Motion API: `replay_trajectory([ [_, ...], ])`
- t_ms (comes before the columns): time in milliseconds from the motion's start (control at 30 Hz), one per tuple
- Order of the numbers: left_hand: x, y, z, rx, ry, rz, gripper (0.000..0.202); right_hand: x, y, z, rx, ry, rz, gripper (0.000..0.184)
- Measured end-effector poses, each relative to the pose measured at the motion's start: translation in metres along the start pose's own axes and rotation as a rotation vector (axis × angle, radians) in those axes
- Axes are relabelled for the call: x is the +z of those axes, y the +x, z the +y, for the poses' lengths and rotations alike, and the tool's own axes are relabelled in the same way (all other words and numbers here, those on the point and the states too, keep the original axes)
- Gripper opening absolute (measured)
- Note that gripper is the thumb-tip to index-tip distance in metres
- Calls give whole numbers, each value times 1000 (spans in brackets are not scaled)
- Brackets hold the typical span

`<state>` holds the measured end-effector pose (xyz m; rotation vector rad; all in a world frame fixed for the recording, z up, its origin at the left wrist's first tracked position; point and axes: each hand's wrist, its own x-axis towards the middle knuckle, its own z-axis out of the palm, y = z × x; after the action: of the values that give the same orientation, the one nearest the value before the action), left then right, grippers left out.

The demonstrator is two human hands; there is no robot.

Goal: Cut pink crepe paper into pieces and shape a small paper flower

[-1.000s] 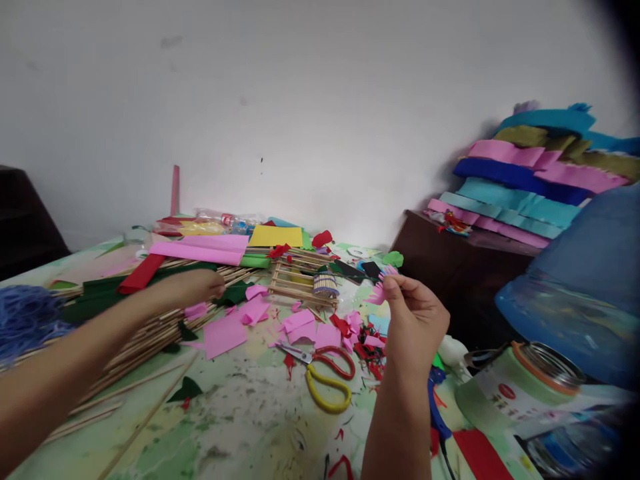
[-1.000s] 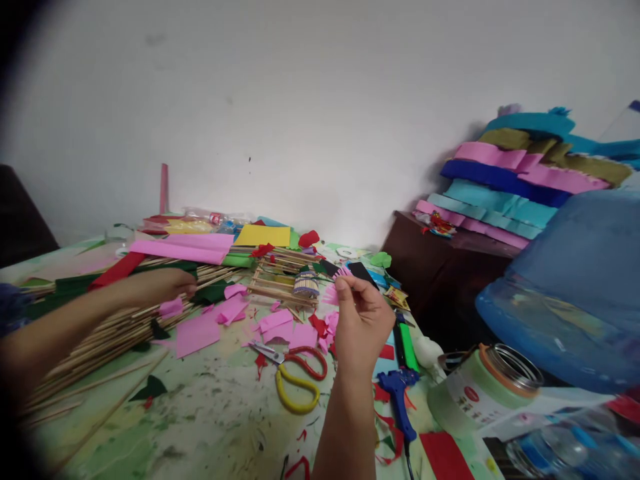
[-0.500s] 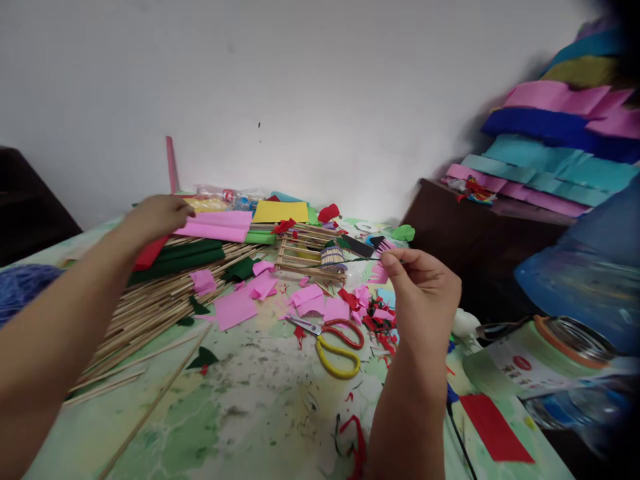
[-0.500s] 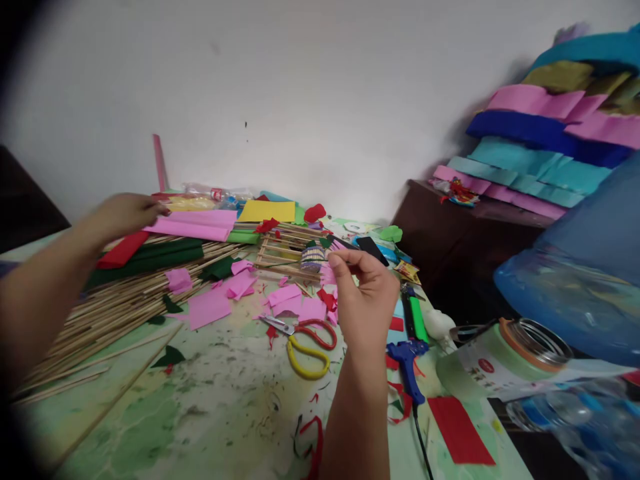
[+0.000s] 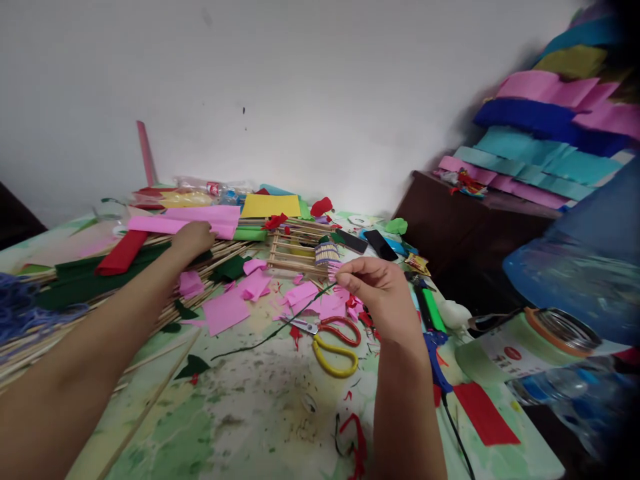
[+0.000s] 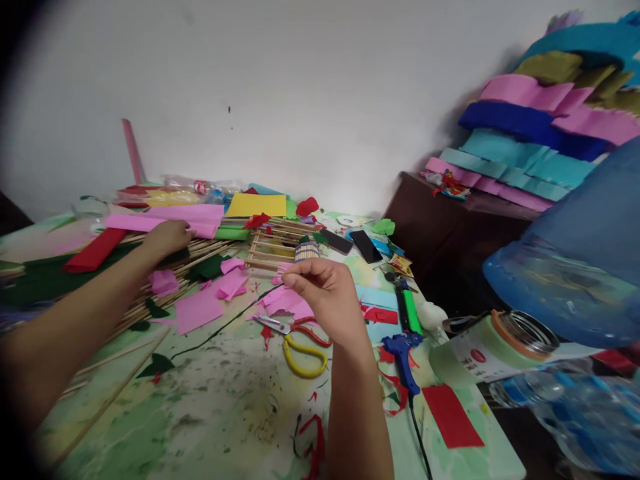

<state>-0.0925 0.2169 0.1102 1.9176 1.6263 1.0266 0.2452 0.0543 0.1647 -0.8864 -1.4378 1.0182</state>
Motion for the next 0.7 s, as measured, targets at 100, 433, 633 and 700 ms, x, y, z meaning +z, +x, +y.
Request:
replay_trajectory([
  [100, -5, -29, 35, 54, 34, 26, 46, 13, 5, 12, 59, 33, -108, 11],
  [433, 41, -142, 113, -55, -662, -799, 30, 51, 9, 38, 89, 23, -335, 16],
  [633, 42, -156, 125, -204, -887, -784, 25, 47, 5, 32, 66, 39, -227, 13],
  [700, 42, -157, 131, -205, -896, -744, 24, 47, 5, 29, 62, 53, -182, 13],
])
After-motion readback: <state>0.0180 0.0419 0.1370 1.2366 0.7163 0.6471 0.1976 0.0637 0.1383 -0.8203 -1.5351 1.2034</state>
